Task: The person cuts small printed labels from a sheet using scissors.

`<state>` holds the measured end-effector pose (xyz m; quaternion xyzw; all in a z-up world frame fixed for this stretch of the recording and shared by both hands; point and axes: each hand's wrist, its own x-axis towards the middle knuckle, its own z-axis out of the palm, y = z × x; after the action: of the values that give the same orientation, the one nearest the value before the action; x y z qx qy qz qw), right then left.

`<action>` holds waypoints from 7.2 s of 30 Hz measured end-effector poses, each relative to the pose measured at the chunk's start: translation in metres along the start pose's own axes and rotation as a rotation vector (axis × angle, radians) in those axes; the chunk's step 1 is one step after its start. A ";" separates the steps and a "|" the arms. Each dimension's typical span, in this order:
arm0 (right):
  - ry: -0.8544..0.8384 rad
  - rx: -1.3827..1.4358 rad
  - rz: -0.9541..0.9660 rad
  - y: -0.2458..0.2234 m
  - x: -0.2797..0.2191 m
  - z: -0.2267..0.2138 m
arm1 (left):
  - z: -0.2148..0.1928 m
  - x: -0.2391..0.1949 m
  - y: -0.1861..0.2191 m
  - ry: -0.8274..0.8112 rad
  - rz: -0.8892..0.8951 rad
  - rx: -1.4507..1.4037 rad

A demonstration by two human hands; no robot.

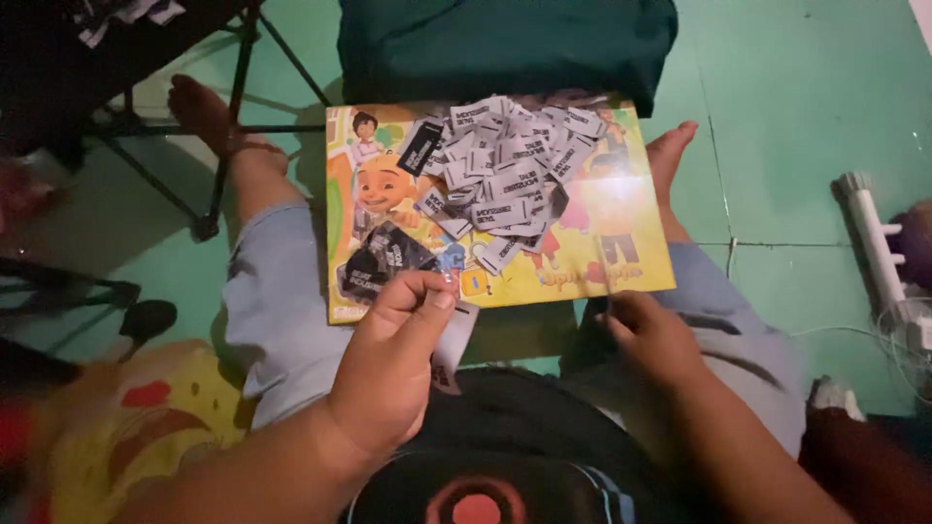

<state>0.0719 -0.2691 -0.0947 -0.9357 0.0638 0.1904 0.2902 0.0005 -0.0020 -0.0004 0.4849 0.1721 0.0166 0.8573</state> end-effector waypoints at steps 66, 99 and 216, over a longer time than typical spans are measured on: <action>0.068 -0.009 -0.965 -0.138 -0.144 -0.093 | 0.038 -0.025 0.128 -0.007 0.558 1.049; 0.105 0.191 -1.175 -0.139 -0.139 -0.078 | 0.037 -0.034 0.124 0.063 0.375 1.315; -0.467 1.208 -0.648 -0.093 -0.072 -0.032 | 0.047 -0.027 0.033 0.004 -0.534 -0.174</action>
<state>0.0369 -0.2096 0.0065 -0.5186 -0.1862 0.2214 0.8046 -0.0060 -0.0285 0.0565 0.3469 0.2937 -0.1944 0.8693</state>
